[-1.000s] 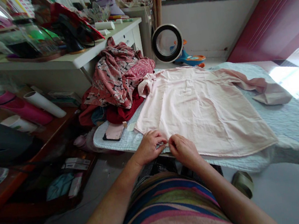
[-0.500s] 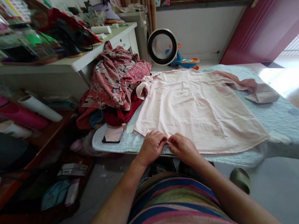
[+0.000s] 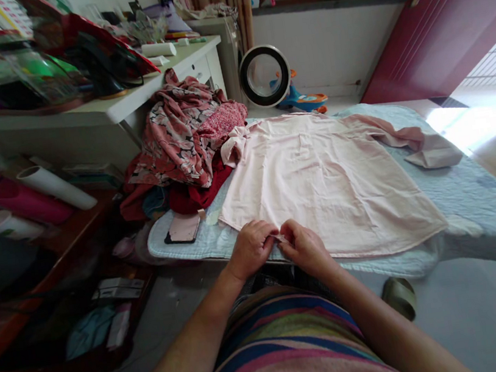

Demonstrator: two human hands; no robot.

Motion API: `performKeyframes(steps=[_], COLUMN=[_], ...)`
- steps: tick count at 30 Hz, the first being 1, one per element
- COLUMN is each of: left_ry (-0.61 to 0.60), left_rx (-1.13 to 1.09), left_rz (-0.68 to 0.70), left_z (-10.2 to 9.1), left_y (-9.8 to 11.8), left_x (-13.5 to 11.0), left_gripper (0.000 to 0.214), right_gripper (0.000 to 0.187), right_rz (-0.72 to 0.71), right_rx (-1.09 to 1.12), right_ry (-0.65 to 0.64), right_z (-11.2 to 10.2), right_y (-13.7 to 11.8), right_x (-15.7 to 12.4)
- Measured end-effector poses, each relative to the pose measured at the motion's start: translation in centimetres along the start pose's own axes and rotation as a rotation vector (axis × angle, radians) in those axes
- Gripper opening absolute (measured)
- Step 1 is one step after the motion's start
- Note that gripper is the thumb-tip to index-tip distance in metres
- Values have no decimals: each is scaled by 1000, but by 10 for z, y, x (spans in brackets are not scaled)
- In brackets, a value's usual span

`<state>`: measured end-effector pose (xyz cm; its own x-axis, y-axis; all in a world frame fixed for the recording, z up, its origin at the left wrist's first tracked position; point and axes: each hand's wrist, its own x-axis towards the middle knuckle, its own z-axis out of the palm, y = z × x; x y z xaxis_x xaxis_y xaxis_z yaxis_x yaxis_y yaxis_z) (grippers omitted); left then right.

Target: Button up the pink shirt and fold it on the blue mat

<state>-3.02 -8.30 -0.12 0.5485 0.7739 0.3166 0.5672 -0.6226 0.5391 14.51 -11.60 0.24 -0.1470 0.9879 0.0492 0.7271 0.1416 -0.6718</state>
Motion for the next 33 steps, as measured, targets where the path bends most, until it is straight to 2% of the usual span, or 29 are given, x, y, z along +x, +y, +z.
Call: performKeyframes(steps=[6, 10, 16, 22, 29, 33], left_ry=[59, 72, 85, 122, 136, 118], left_rx=[-50, -34, 17, 6, -51, -88], left_rz=[-18, -16, -31, -91, -117, -122], left_z=[4, 5, 6, 8, 10, 10], left_y=[-2, -2, 7, 12, 12, 11], left_x=[0, 0, 2, 5, 8, 9], left_gripper=[9, 11, 17, 19, 16, 16], right_gripper=[14, 29, 11, 9, 3, 8], right_rz=[-19, 17, -12, -49, -32, -20], right_rx=[190, 314, 292, 264, 127, 95], right_ry=[-44, -15, 17, 24, 104, 125], right_z=[-11, -12, -7, -8, 0, 0], right_y=[0, 6, 12, 8, 4, 2], right_x=[-3, -1, 0, -3, -4, -5])
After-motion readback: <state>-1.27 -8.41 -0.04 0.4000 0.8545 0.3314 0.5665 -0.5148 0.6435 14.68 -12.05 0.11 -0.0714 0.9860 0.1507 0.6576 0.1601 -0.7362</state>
